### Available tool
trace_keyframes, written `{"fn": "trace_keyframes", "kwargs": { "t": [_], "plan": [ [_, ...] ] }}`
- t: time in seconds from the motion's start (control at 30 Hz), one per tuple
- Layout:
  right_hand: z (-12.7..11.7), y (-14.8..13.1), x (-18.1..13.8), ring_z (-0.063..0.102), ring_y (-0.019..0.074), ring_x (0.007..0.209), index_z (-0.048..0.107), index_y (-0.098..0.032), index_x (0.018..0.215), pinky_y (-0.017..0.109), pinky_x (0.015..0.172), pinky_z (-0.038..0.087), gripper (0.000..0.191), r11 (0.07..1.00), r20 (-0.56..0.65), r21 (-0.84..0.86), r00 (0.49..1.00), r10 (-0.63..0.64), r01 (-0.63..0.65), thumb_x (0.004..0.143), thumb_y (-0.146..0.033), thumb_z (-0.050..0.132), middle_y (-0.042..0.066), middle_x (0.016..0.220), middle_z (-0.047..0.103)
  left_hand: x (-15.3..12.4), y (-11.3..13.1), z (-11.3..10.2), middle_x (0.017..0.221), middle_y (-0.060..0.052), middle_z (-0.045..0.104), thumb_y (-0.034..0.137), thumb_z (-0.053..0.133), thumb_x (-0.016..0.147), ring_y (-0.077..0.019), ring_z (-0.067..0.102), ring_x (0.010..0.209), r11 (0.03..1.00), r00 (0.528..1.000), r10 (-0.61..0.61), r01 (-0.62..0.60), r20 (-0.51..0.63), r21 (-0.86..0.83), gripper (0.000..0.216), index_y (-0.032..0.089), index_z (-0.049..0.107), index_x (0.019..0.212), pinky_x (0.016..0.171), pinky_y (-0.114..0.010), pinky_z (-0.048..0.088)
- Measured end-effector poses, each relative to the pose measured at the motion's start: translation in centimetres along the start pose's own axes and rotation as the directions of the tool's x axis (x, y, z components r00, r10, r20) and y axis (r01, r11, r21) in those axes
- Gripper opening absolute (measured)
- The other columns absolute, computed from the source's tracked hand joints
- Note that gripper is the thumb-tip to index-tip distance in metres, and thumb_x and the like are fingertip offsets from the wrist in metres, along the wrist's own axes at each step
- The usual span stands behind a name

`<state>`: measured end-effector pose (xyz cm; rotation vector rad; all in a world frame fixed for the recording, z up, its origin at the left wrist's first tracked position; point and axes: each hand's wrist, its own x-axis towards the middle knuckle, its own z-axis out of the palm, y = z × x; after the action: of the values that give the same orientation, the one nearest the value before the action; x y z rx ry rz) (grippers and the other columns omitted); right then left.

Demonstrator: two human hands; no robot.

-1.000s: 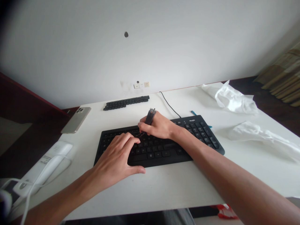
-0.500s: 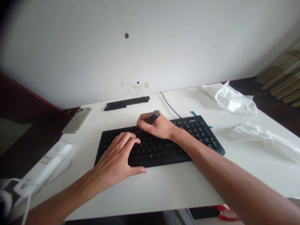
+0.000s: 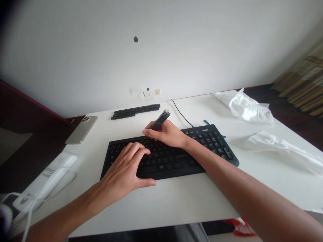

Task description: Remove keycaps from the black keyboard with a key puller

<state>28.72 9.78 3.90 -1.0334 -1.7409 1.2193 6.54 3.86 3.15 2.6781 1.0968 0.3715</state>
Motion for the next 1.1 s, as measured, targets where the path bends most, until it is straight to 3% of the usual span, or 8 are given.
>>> {"fn": "trace_keyframes", "kwargs": {
  "t": [0.13, 0.33, 0.83, 1.1],
  "plan": [
    [-1.3, -0.3, 0.1, 0.064, 0.0178, 0.075, 0.078, -0.014, 0.098, 0.030, 0.068, 0.052, 0.044, 0.997, 0.063, -0.059, 0.997, 0.046, -0.042, 0.086, -0.057, 0.076, 0.006, 0.084, 0.073, -0.1, 0.2, -0.1, 0.115, -0.007, 0.059, 0.055, 0.097, 0.063, -0.0298, 0.056, 0.106, 1.000, 1.000, -0.017, 0.017, 0.021, -0.007, 0.077, 0.019, 0.056, 0.118, 0.094, -0.048, 0.052],
    [-3.1, 0.1, 0.0, 0.064, 0.0160, 0.065, 0.079, -0.016, 0.095, 0.028, 0.061, 0.052, 0.039, 0.992, 0.173, -0.106, 0.981, 0.090, -0.073, 0.084, -0.054, 0.078, 0.002, 0.070, 0.069, -0.1, 0.5, -0.1, 0.114, -0.006, 0.059, 0.052, 0.097, 0.064, -0.0294, 0.058, 0.106, 0.999, 0.999, -0.034, 0.035, 0.026, -0.015, 0.077, 0.020, 0.055, 0.120, 0.094, -0.046, 0.053],
    [-2.1, -0.2, -0.3, 0.066, 0.0153, 0.060, 0.082, -0.017, 0.092, 0.027, 0.057, 0.053, 0.035, 0.987, 0.241, -0.120, 0.962, 0.130, -0.103, 0.083, -0.051, 0.080, 0.001, 0.066, 0.070, -0.1, 0.6, -0.1, 0.112, -0.007, 0.060, 0.059, 0.095, 0.064, -0.0286, 0.058, 0.103, 0.998, 1.000, -0.011, 0.011, 0.011, 0.067, 0.078, 0.018, 0.057, 0.119, 0.092, -0.044, 0.051],
    [-2.0, -0.4, -0.5, 0.071, 0.0171, 0.070, 0.080, -0.017, 0.096, 0.028, 0.064, 0.057, 0.037, 0.994, 0.302, -0.085, 0.949, 0.097, -0.074, 0.087, -0.053, 0.077, 0.004, 0.081, 0.077, 0.2, 0.5, -0.3, 0.105, -0.007, 0.061, 0.065, 0.093, 0.062, -0.0293, 0.057, 0.099, 0.990, 1.000, 0.021, -0.019, -0.014, 0.138, 0.075, 0.017, 0.060, 0.110, 0.090, -0.046, 0.049]
  ]
}}
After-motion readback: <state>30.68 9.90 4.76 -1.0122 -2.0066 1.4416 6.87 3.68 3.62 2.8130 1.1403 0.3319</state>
